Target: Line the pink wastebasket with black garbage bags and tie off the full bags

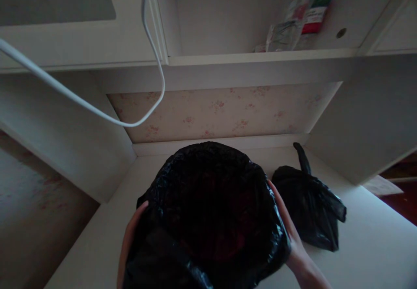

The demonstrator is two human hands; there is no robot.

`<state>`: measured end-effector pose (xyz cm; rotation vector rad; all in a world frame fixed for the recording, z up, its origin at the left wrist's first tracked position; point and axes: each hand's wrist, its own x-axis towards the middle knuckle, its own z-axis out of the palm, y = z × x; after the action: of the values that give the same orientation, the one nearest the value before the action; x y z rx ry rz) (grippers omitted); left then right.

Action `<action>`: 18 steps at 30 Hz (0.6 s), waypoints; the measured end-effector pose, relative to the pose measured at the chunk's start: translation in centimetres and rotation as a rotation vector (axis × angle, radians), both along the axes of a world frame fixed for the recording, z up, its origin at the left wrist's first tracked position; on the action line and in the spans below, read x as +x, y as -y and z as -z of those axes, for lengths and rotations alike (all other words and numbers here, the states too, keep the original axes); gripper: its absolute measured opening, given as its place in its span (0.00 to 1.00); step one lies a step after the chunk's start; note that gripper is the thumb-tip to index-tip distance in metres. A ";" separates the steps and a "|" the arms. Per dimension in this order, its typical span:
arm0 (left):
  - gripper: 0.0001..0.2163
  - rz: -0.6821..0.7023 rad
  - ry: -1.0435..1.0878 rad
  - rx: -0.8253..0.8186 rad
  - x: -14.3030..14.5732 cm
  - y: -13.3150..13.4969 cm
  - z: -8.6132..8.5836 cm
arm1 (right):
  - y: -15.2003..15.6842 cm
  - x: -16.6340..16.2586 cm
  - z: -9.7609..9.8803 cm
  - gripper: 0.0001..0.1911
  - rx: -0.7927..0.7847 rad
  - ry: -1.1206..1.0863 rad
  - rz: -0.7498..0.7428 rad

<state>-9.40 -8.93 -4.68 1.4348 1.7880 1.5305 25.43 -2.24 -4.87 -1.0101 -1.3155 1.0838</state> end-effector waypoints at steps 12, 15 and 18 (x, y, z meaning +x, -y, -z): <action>0.16 0.018 0.029 0.102 2.0 -0.6 -2.7 | -3.4 -0.2 -3.0 0.39 -0.006 -0.074 -0.028; 0.14 0.044 -0.066 0.093 1.8 -0.2 -2.8 | -3.7 -0.4 -4.2 0.37 -0.020 -0.053 -0.020; 0.15 0.067 -0.147 0.076 2.1 0.4 -2.9 | -3.4 -0.6 -5.0 0.35 -0.026 -0.026 0.017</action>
<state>-7.30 -9.31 -1.74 1.6652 1.7608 1.5087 24.85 1.20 0.10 -1.0218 -1.2725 1.0999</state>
